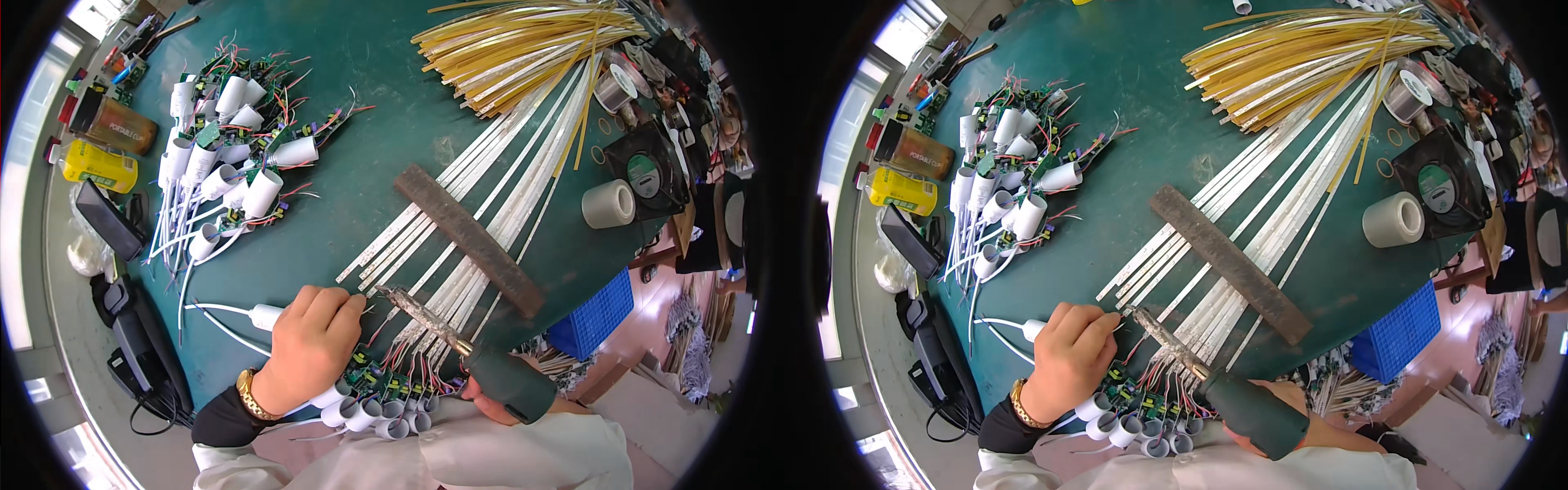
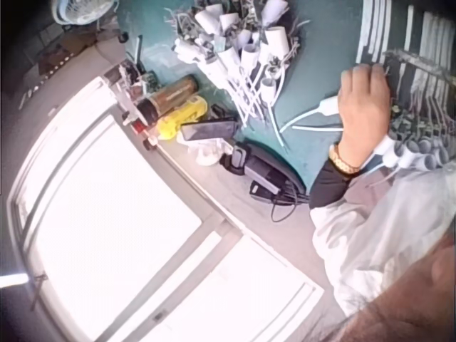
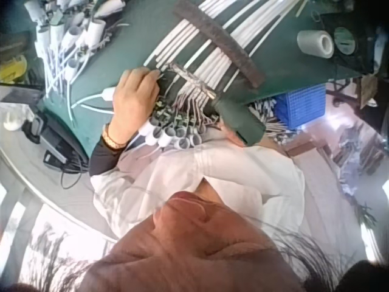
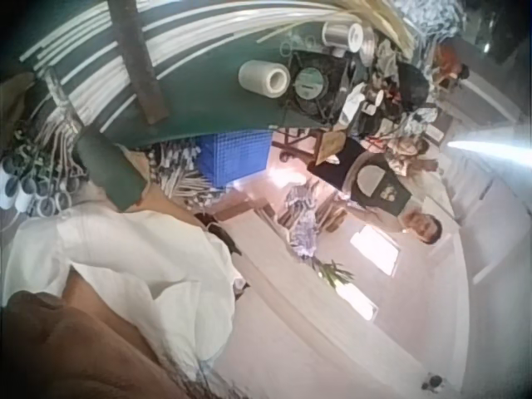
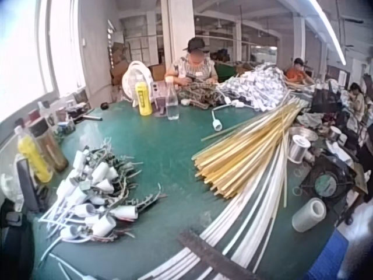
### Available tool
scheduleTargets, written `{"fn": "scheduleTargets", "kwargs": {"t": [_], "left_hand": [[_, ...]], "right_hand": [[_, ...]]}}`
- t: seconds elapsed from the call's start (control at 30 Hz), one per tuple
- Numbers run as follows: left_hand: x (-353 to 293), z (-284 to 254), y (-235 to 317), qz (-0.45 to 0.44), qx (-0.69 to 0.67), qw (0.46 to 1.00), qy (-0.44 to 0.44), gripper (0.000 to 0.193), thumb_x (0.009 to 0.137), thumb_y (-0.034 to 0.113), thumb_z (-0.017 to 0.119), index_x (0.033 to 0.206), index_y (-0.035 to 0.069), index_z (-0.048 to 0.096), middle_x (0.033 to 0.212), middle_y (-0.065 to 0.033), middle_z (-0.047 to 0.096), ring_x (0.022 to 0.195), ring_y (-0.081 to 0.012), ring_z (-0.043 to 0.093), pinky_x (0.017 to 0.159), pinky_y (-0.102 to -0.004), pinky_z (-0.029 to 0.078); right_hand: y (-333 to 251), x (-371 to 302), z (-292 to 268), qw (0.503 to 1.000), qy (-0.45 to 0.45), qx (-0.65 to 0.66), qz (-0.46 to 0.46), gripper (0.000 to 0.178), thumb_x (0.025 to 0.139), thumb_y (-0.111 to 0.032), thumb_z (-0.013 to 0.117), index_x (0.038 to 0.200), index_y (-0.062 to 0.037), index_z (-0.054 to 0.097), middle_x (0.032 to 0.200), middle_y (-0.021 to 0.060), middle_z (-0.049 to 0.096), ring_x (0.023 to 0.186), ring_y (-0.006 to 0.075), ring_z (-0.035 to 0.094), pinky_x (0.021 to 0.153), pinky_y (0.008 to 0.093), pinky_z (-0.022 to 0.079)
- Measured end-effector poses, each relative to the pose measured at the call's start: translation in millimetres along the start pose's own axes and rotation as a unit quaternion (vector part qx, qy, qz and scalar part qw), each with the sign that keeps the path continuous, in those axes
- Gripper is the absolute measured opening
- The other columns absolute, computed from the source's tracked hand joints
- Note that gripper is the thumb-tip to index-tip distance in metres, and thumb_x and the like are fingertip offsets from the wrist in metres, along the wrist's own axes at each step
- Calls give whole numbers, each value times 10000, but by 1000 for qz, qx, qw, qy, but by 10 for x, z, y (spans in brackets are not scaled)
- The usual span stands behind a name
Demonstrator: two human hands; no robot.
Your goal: The person feeds solder wire into a soldering gun and solders wires from electronic components onto LED strips on the workbench.
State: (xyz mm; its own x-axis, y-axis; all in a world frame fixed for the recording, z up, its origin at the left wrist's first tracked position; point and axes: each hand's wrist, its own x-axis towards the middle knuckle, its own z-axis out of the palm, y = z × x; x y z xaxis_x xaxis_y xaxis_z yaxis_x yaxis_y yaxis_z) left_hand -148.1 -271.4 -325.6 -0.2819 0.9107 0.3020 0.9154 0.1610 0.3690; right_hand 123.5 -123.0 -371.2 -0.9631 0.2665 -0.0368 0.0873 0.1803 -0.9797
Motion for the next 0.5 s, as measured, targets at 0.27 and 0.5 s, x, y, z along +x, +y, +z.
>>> {"fn": "scheduleTargets", "kwargs": {"t": [0.27, 0.5], "left_hand": [[-12, -9, 1, 15, 10, 1000, -5, 317, 637, -55, 705, 947, 6, 676, 864, -86, 614, 715, -255, 577, 609, -349, 492], [-16, 0, -2, 14, 3, 1000, -3, 309, 643, -59, 701, 946, -6, 675, 863, -93, 617, 712, -256, 578, 608, -347, 494]], "right_hand": [[-184, 69, -42, 997, -20, -72, 4, 258, 855, 15, 633, 1113, 17, 636, 898, 144, 704, 789, 211, 694, 662, 315, 570], [-127, 121, -58, 983, -24, -162, -87, 305, 774, -65, 720, 1067, -24, 649, 871, 83, 707, 767, 171, 692, 639, 290, 553]]}}
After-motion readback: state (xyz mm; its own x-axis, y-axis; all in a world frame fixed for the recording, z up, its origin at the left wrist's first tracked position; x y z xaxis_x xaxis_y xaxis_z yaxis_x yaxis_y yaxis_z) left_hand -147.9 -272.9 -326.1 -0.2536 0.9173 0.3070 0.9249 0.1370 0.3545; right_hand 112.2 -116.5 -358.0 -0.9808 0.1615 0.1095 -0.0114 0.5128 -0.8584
